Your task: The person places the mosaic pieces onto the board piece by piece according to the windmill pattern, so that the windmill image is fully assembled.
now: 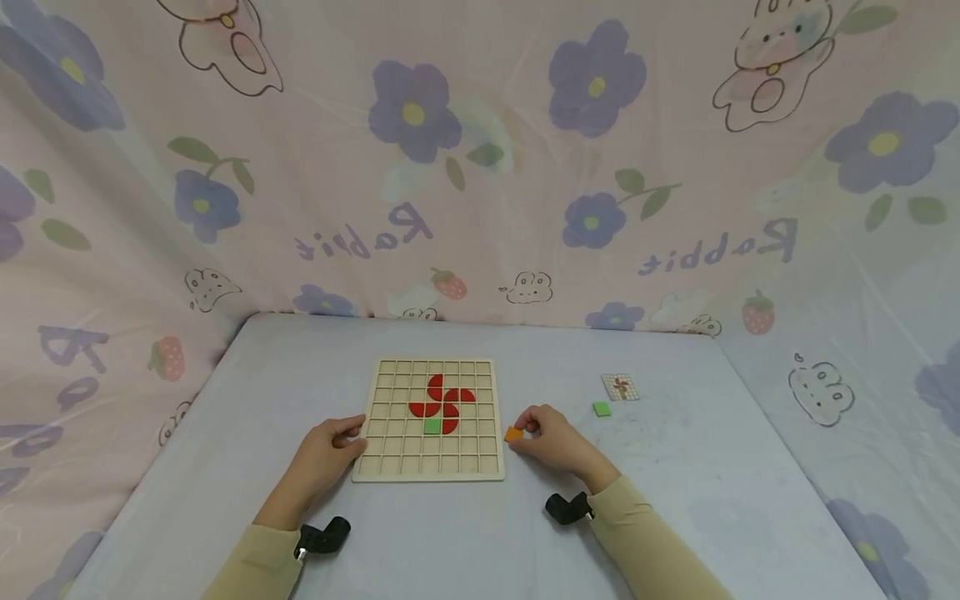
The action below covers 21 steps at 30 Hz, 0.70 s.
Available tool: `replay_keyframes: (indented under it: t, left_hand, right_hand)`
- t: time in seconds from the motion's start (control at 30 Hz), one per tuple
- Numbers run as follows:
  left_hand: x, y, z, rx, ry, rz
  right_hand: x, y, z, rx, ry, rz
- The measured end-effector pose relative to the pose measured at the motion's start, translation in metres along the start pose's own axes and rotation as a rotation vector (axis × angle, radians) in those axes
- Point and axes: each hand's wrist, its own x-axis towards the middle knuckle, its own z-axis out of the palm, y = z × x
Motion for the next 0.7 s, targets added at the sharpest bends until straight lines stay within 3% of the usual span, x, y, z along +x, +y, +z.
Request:
replay_keyframes:
  t: [0.7]
  left_hand:
    - [-0.002,0.002,-0.002,0.017,-0.012,0.006]
  right_hand:
    - [-0.006,-0.012,0.003,-0.152,0.028,-0.009]
